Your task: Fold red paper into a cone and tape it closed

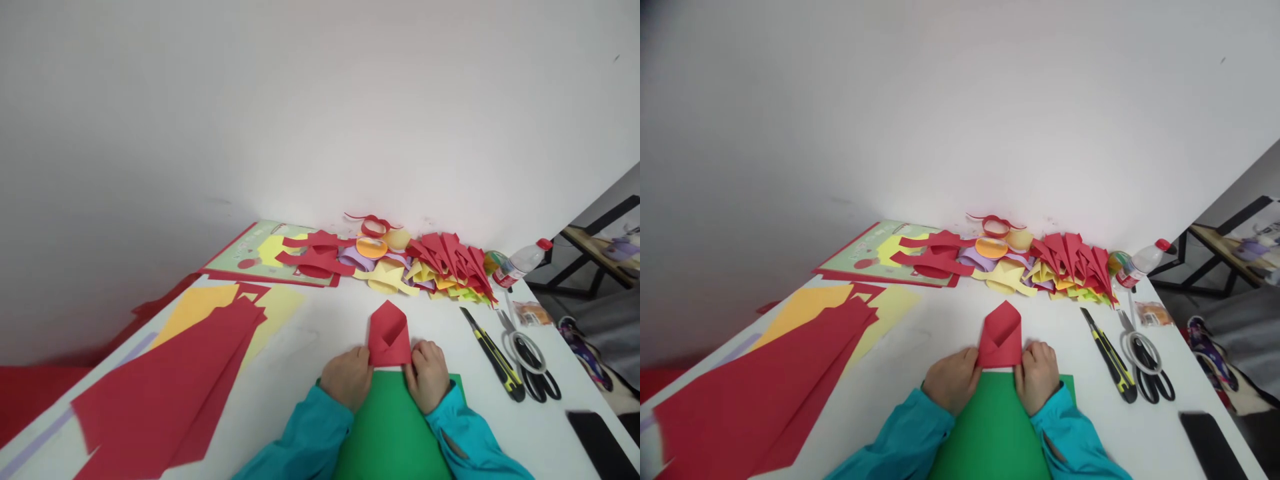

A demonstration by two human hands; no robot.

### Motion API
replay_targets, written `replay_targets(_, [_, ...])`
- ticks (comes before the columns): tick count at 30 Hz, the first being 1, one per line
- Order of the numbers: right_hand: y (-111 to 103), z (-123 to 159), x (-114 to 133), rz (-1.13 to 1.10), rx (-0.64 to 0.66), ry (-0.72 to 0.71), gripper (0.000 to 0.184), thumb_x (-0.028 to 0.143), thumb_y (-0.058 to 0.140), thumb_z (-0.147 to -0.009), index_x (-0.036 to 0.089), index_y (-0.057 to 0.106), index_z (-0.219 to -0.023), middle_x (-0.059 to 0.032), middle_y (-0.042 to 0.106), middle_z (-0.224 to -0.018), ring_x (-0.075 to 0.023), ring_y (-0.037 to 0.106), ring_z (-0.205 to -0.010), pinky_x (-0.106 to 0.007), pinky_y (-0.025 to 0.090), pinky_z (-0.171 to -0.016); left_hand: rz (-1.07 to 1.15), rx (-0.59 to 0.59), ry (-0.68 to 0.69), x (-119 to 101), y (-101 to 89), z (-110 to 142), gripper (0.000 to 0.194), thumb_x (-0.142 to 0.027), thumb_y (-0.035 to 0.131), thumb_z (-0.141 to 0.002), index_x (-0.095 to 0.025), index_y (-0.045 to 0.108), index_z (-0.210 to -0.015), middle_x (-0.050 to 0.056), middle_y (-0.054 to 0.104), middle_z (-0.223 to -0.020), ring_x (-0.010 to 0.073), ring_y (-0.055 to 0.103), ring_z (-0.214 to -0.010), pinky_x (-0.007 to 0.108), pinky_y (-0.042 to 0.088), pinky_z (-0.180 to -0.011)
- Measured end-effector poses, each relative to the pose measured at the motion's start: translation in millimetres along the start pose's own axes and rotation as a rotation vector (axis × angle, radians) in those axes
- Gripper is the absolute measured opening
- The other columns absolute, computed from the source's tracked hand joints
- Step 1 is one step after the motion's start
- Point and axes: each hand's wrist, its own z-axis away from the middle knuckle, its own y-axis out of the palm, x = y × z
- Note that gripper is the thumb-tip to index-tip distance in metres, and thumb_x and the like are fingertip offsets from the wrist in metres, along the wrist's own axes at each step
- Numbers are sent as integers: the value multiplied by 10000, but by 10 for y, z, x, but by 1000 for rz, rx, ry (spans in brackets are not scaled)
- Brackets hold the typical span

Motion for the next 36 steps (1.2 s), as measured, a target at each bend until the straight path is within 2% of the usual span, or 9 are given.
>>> replay_targets(3, [-4, -3, 1, 0, 13, 15, 180, 223, 432, -846, 167, 534, -708, -67, 496, -754, -201, 415, -734, -338, 361, -654, 0, -30, 2, 21, 35, 14, 221, -201, 361, -843, -160, 577, -863, 89, 644, -822, 233, 627, -746, 309, 415, -594])
replay_targets(5, [-32, -7, 9, -6, 9, 35, 175, 271, 457, -847, 174, 524, -718, -63, 503, -752, -202, 424, -730, -347, 371, -653, 13, -117, -6, 36, 52, 37, 195, -223, 379, -838, -168, 566, -833, 72, 625, -774, 222, 615, -697, 302, 406, -564])
replay_targets(8, [-108, -18, 37, -86, -63, 72, 159, 323, 527, -819, 166, 525, -851, -75, 537, -833, -217, 474, -801, -371, 408, -692, 78, -362, 24, 51, 48, 76, 104, -244, 450, -798, -181, 529, -776, 45, 573, -714, 187, 570, -618, 284, 404, -536])
replay_targets(11, [-193, -34, 76, -212, -143, 57, 356, 304, 581, -790, 144, 489, -1095, -122, 533, -1030, -247, 495, -972, -408, 441, -789, 197, -647, 172, 45, 1, 96, 70, -221, 493, -774, -169, 511, -819, 65, 557, -778, 181, 556, -690, 283, 446, -593])
replay_targets(14, [-233, -61, 102, -281, -118, -13, 429, 286, 562, -811, 183, 470, -1216, -130, 508, -1133, -257, 490, -1044, -427, 450, -829, 280, -790, 326, 33, -57, 90, 177, -187, 518, -781, -150, 517, -954, 112, 561, -902, 200, 548, -805, 319, 478, -670])
replay_targets(23, [-167, -188, 98, -286, -118, -194, 399, 158, 582, -807, 264, 541, -1190, -73, 597, -1061, -225, 517, -1006, -444, 433, -845, 299, -855, 512, 57, -74, 46, 220, -67, 492, -793, -154, 599, -964, 104, 614, -881, 178, 556, -796, 316, 500, -669])
replay_targets(30, [-225, -211, 216, -278, -140, -185, 281, 209, 568, -825, 278, 590, -1096, -23, 669, -987, -205, 550, -987, -453, 395, -885, 335, -845, 564, 82, -31, 40, 217, -67, 479, -808, -172, 622, -933, 95, 641, -874, 170, 570, -808, 306, 520, -698])
replay_targets(33, [-267, -170, -17, -215, -172, -72, 289, 232, 531, -836, 232, 569, -1123, -62, 641, -1069, -220, 537, -1026, -460, 383, -906, 342, -856, 571, 114, -24, 26, 217, -55, 503, -797, -175, 624, -931, 90, 643, -866, 173, 577, -815, 302, 523, -710])
replay_targets(36, [-354, -16, -564, -22, -312, 153, 258, 206, 504, -826, 203, 591, -1069, -86, 640, -1047, -221, 550, -1001, -429, 405, -873, 339, -877, 568, 133, -16, 17, 216, -50, 525, -788, -175, 617, -938, 94, 637, -874, 181, 578, -827, 312, 527, -717])
